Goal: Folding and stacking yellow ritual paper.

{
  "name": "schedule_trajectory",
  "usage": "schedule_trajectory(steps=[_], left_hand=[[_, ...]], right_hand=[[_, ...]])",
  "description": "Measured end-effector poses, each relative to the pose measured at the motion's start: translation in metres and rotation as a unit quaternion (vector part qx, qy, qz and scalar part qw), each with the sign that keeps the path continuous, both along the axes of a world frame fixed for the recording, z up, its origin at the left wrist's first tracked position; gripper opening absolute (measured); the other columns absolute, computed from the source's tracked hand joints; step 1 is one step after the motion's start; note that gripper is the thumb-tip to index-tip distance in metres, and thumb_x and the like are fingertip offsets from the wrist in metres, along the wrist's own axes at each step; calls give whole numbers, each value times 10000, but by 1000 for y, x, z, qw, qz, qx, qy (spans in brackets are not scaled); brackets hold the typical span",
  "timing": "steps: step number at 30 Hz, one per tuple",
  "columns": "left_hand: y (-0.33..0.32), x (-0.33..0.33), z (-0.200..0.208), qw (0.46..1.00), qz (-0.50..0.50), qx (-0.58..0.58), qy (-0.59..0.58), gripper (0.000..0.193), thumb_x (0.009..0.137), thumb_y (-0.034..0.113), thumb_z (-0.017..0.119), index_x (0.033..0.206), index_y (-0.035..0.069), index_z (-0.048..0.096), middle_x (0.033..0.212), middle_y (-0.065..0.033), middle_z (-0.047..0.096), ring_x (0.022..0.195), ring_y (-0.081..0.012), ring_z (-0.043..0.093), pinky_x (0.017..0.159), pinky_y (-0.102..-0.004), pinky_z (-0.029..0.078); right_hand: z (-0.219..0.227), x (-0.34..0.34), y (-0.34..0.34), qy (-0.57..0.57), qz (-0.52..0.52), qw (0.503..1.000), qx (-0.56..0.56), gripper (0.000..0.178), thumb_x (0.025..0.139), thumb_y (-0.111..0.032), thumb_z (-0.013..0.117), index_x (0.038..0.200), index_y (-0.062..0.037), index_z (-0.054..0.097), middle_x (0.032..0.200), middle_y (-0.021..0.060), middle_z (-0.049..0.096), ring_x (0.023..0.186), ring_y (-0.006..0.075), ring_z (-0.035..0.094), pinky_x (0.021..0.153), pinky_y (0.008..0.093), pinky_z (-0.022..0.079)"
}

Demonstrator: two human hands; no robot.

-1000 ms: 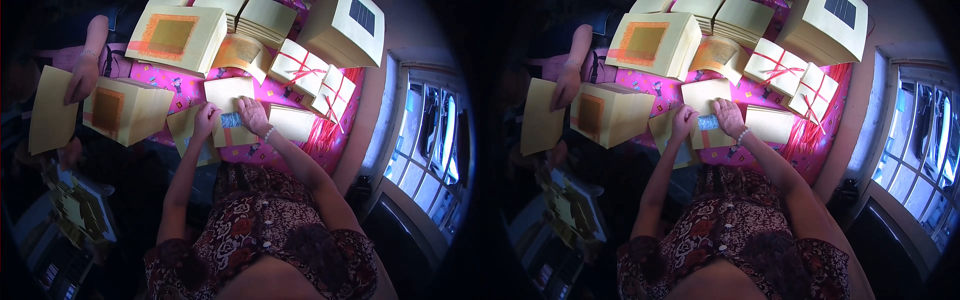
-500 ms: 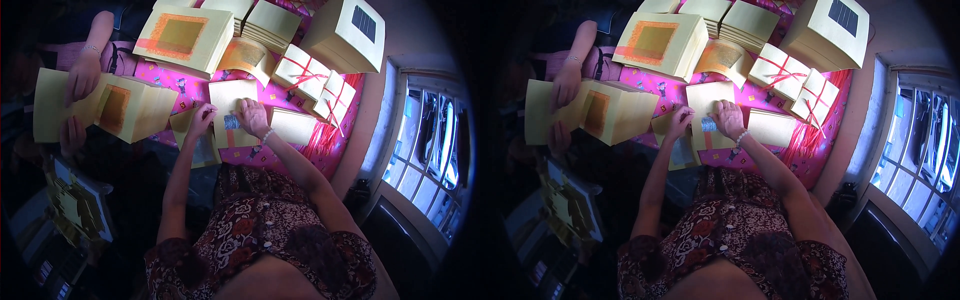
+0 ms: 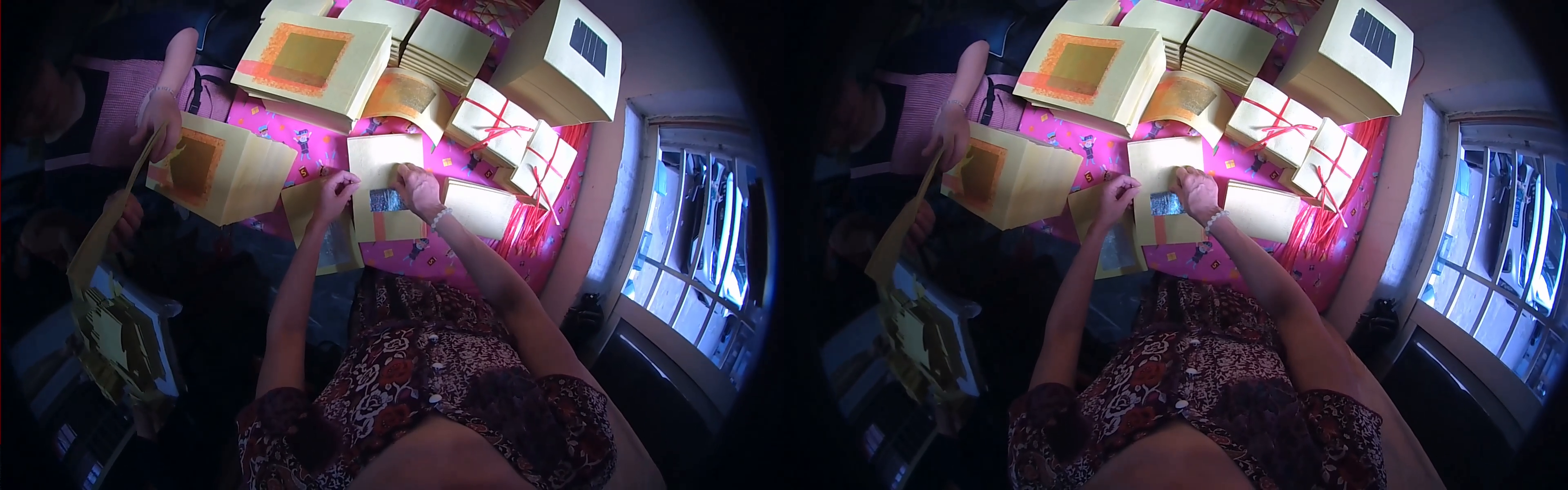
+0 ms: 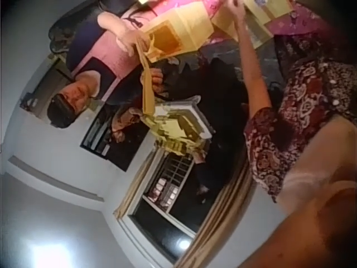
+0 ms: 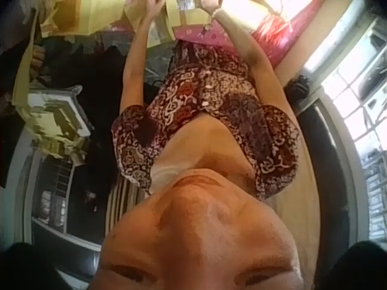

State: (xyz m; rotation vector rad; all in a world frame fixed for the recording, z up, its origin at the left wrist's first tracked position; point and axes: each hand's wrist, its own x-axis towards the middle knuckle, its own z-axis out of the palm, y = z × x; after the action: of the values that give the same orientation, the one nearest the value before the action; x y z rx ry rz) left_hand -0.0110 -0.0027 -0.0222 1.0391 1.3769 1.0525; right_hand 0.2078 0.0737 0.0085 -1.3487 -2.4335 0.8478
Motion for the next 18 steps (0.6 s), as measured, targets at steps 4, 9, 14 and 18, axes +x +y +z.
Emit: schedule_trajectory(steps=[4, 9, 14, 18], left_hand=[[-3, 20, 16, 971, 58, 104, 209, 96, 851, 50, 633, 938, 24, 598, 715, 4, 547, 643, -91, 525, 601, -253, 449], [-17, 72, 12, 937, 312, -19, 156, 295, 817, 112, 696, 1027, 33, 504, 889, -70, 553, 744, -138, 560, 653, -279, 483], [-10, 98, 13, 896, 401, -110, -156, 219, 865, 118, 656, 981, 19, 500, 963, -104, 552, 829, -208, 604, 687, -322, 544], [-1, 96, 18, 850, 407, -177, -283, 219, 865, 167, 669, 982, 53, 522, 965, -71, 564, 756, -185, 607, 651, -284, 522]], right_hand=[[4, 3, 9, -19, 10, 999, -47, 247, 804, -252, 652, 888, -43, 550, 902, 131, 603, 876, 316, 608, 751, 403, 489], [0, 2, 10, -54, 53, 997, -18, 338, 823, -288, 636, 1021, -43, 515, 993, 146, 606, 950, 314, 604, 814, 397, 485], [0, 8, 9, -18, 67, 998, 11, 315, 849, -242, 612, 1047, -51, 460, 964, 187, 601, 904, 357, 610, 765, 429, 492], [5, 9, 8, -35, 81, 996, -25, 312, 869, -237, 588, 1077, -48, 452, 974, 201, 608, 917, 383, 609, 771, 444, 493]])
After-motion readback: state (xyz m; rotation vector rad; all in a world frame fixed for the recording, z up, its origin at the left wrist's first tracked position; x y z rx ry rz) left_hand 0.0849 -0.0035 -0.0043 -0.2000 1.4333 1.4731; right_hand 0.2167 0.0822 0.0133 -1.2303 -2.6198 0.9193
